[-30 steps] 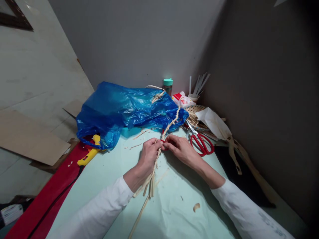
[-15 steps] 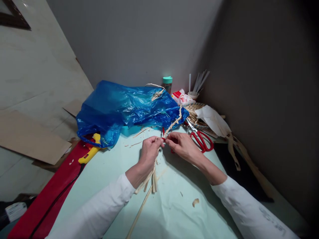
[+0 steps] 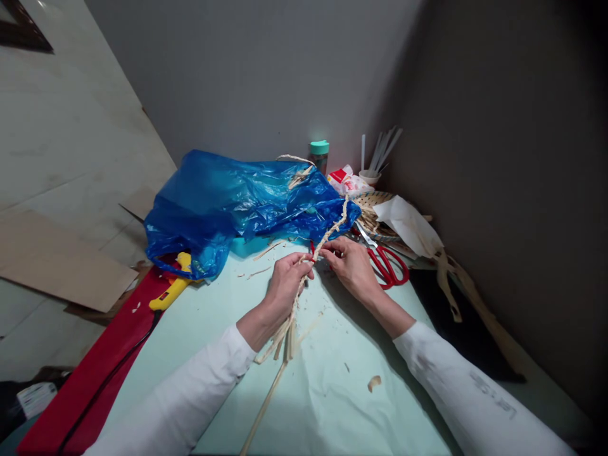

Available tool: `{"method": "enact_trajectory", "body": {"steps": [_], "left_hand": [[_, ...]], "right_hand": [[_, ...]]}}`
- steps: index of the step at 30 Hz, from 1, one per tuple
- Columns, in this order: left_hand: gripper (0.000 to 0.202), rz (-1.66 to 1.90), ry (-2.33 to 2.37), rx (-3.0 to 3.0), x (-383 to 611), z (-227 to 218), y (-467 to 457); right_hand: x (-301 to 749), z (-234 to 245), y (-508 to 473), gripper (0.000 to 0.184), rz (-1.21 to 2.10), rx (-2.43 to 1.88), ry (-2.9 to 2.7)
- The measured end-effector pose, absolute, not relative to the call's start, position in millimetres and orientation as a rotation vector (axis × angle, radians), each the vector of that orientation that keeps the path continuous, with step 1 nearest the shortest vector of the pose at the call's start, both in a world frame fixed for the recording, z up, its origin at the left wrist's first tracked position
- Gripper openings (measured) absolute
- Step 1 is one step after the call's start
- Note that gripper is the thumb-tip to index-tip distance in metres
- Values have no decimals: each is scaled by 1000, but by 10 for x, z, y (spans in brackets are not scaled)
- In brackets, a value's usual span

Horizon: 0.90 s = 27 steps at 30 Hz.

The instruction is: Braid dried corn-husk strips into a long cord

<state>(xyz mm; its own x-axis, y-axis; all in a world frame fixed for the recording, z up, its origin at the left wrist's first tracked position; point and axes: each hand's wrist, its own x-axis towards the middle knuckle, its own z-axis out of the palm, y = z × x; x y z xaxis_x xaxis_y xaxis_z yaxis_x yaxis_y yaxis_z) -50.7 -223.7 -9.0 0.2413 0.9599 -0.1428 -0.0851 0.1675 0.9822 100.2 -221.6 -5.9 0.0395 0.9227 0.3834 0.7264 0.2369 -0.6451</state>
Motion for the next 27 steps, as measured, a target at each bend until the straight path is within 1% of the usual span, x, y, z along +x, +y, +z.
{"method": "enact_trajectory", "body": {"steps": [3, 7, 12, 15, 17, 21, 24, 27], "left_hand": [[13, 949, 1000, 1109, -517, -91, -2203], [17, 989, 1031, 1117, -514, -115, -2210], [11, 1154, 1051, 1266, -481, -144, -2267], [6, 1252, 978, 1291, -457, -139, -2284], [7, 1225, 945, 1210, -450, -132, -2283], [15, 1089, 914, 1057, -454, -111, -2283], [16, 1079, 940, 1028, -449, -92, -2298], [15, 1104, 978, 1038, -449, -82, -2307]], "right_hand": [[949, -160, -2121, 22, 425, -1448, -1594], [898, -186, -2103, 25, 700, -1320, -1450], [866, -44, -2278, 29, 635, -1526, -1480], [855, -31, -2328, 31, 666, -1534, -1499], [865, -61, -2318, 28, 742, -1479, -1508], [901, -122, -2273, 21, 869, -1410, -1467], [892, -136, -2267, 15, 824, -1497, -1429], [865, -119, -2302, 12, 756, -1548, -1460]]}}
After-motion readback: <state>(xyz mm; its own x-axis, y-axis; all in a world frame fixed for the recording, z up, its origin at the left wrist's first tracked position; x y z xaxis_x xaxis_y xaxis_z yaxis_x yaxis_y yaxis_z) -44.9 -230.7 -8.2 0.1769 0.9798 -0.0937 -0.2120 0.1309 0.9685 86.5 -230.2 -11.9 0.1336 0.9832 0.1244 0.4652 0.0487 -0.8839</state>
